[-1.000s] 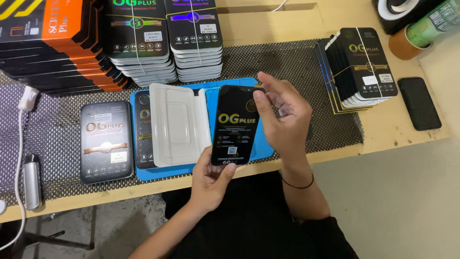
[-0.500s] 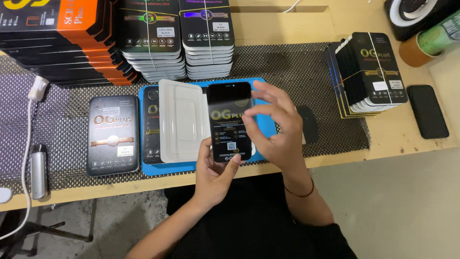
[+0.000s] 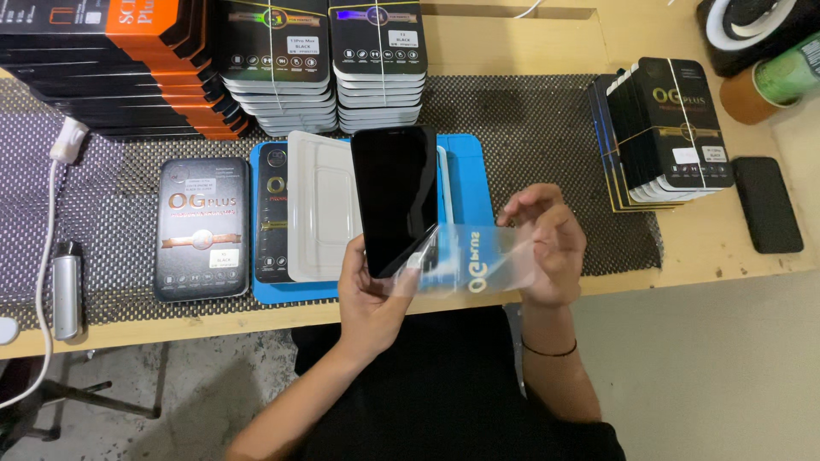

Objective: The person places screen protectors into plastic trays, bundles a stack of the trays together with rubber bands, and peels off protective film from a phone screen before placing it into another tray.

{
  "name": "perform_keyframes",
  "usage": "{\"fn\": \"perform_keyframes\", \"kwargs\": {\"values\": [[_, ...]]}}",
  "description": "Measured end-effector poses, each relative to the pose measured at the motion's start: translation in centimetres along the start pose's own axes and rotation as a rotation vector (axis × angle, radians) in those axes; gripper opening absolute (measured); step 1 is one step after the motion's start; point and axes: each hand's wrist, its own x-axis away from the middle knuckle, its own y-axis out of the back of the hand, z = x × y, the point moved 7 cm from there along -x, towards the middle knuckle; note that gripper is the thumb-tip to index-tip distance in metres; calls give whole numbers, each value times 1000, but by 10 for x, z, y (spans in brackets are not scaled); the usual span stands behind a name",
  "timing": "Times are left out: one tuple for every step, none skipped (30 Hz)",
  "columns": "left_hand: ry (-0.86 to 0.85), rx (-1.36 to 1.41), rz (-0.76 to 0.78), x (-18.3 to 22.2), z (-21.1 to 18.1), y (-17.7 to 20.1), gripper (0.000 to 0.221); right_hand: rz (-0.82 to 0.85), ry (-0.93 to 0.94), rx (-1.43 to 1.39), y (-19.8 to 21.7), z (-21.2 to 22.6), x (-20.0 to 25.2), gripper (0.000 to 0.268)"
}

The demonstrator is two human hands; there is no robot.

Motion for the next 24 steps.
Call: {"fn": "perform_keyframes", "kwargs": {"values": [[-4, 16, -6, -1, -3, -2, 55, -19, -7, -66, 3, -3, 1, 20], [-5, 15, -7, -1, -5, -4, 55, -18, -6, -68, 6, -7, 2, 20], [-9, 15, -11, -1, -8, -5, 54, -19, 5, -79, 9, -10, 2, 19], [-12, 15, -16, -2, -10, -6, 54, -20, 16, -90, 12, -13, 3, 18], [-10, 14, -16, -2, -9, -5, 54, -22, 14, -91, 8, -9, 3, 18], [-13, 15, -7, -1, -8, -4, 55, -18, 7, -75, 3, -6, 2, 17], [-15, 17, 3, -1, -7, -3, 56, -14, 1, -58, -2, -3, 1, 16], [-14, 17, 4, 1, -1, 1, 56, -16, 0, -58, 0, -4, 3, 16], [-13, 4, 8, 3, 5, 5, 56, 1, 16, -46, 1, -3, 4, 16], [-13, -8, 12, 4, 11, 8, 56, 19, 31, -35, 1, -2, 6, 16], [-13, -8, 12, 4, 8, 7, 56, 19, 32, -35, -4, 3, 5, 16], [-6, -11, 14, 3, 6, 6, 55, 33, 103, 62, -11, 14, 4, 17], [1, -13, 17, 3, 3, 4, 54, 45, 175, 160, -18, 24, 4, 18], [1, -13, 19, 4, 7, 6, 54, 44, 176, 161, -25, 31, 3, 18], [6, -2, 23, 5, 10, 8, 54, 56, 295, 331, -36, 45, 5, 22], [11, 10, 28, 6, 14, 9, 54, 67, 413, 502, -47, 58, 8, 26], [14, 9, 31, 5, 12, 7, 54, 64, 412, 504, -58, 67, 11, 26], [33, -3, 22, 4, 10, 7, 54, 102, 471, 669, -76, 76, 16, 27], [52, -15, 14, 3, 9, 6, 53, 139, 528, 835, -93, 84, 21, 30], [55, -15, 18, 3, 7, 4, 53, 136, 526, 838, -104, 89, 22, 30], [117, -12, 1, 2, 8, 5, 54, 231, 579, 893, -122, 92, 25, 20], [178, -8, -17, 2, 9, 5, 55, 328, 630, 946, -140, 94, 28, 16], [183, -11, -16, 0, -5, 1, 55, 325, 626, 947, -143, 91, 35, 16], [289, 50, 41, -1, -11, -7, 48, 466, 641, 960, -154, 84, 46, 9]]}}
